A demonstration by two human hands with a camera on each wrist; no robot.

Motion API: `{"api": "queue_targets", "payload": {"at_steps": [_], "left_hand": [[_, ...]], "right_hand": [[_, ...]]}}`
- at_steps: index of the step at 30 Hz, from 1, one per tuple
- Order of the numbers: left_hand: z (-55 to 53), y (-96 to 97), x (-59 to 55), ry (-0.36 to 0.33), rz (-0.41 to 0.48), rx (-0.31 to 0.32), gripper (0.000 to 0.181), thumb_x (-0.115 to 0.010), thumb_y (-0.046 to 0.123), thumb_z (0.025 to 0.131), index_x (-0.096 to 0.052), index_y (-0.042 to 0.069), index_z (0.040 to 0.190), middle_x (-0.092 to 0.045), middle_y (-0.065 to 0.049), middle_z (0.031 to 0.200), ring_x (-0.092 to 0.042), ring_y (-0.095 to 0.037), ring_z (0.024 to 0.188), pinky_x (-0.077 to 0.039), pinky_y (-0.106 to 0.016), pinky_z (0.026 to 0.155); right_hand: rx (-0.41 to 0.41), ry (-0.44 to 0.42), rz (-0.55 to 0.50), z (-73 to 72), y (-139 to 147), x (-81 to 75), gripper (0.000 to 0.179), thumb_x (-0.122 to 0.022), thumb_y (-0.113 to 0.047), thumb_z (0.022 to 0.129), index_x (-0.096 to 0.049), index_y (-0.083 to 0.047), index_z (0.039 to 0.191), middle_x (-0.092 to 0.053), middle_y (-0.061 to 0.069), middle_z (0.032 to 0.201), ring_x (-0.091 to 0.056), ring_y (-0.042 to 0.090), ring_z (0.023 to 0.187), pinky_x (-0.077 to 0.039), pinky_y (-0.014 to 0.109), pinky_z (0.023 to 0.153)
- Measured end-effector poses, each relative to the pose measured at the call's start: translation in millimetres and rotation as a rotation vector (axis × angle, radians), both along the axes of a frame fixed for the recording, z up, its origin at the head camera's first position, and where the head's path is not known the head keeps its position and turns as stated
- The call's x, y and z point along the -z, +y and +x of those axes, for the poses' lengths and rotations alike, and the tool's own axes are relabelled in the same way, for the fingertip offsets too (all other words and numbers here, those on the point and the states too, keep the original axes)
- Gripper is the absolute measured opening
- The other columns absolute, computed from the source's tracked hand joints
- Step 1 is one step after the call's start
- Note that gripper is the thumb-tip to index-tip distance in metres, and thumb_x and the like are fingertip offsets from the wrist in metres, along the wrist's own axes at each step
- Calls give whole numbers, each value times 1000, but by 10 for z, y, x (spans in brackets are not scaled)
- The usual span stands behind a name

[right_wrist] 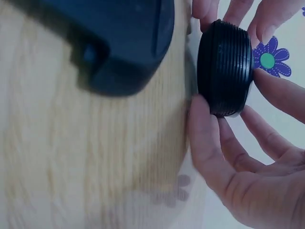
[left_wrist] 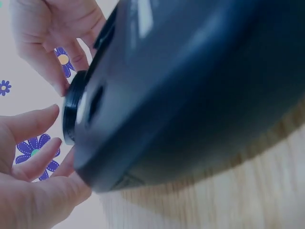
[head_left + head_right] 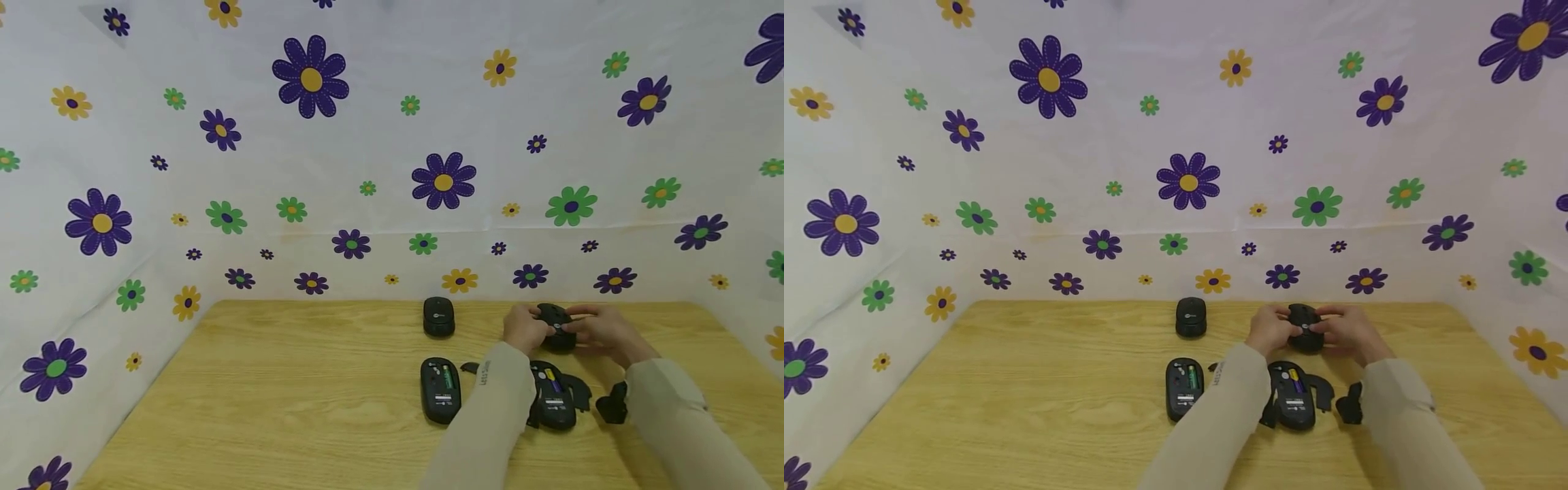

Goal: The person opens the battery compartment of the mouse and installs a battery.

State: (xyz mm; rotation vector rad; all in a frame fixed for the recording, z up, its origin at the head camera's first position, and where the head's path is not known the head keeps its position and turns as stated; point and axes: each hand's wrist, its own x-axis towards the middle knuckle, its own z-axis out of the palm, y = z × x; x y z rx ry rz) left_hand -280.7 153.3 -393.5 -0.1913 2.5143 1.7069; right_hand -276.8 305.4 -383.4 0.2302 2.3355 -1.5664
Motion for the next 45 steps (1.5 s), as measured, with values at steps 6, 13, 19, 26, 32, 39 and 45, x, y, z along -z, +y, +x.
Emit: {"api": "queue_targets", "payload": {"at_steps": [6, 13, 19, 26, 32, 39, 45], "left_hand": [[-44, -57, 25, 82, 120, -35, 28, -86, -4, 76, -73, 2, 100, -68, -7, 89, -64, -20, 84, -58, -29, 76], [-55, -193, -45, 37, 294, 47, 40, -81, -4, 82, -70, 2, 121, -70, -11, 95, -70, -25, 87, -62, -39, 81], [-17, -404, -188, 19, 299, 122, 43, -81, -2, 84, -69, 4, 125, -70, -11, 100, -71, -27, 89, -62, -42, 82], [66, -654, -320, -7, 361, 207, 53, -80, -3, 84, -64, 5, 134, -69, -13, 101, -73, -29, 87, -60, -46, 87], [169, -813, -393, -9, 378, 262, 57, -80, -2, 85, -61, 8, 138, -67, -10, 98, -72, -28, 86, -60, -46, 88], [306, -984, -448, -24, 373, 291, 61, -80, 0, 86, -57, 12, 141, -63, -8, 100, -71, -25, 83, -60, -46, 88], [438, -1072, -420, -26, 390, 326, 63, -80, 0, 86, -54, 13, 142, -61, -7, 102, -69, -21, 81, -61, -43, 87]], "right_hand": [[22, 35, -93, 43, -22, 1, 62, -55, -9, 104, -23, 13, 153, -22, 44, 150, -63, 28, 103, -57, 46, 94], [34, 85, -143, 98, -63, -62, 64, -54, -13, 105, -21, 11, 155, -21, 41, 154, -63, 9, 90, -59, 42, 91], [15, 137, -202, 159, -175, -132, 65, -54, -12, 105, -19, 12, 155, -20, 41, 154, -68, 7, 88, -61, 35, 87], [-47, 229, -202, 285, -308, -207, 67, -56, -14, 105, -19, 12, 155, -20, 40, 154, -62, 2, 92, -60, 31, 87], [-103, 277, -217, 402, -364, -241, 63, -50, -15, 108, -19, 10, 156, -24, 39, 153, -61, 2, 98, -59, 27, 87], [-137, 322, -234, 518, -454, -257, 58, -51, -12, 107, -25, 10, 154, -28, 38, 151, -61, 7, 103, -59, 30, 88], [-142, 356, -215, 651, -495, -259, 57, -53, -9, 106, -27, 13, 151, -35, 38, 145, -60, 10, 103, -60, 31, 85]]}}
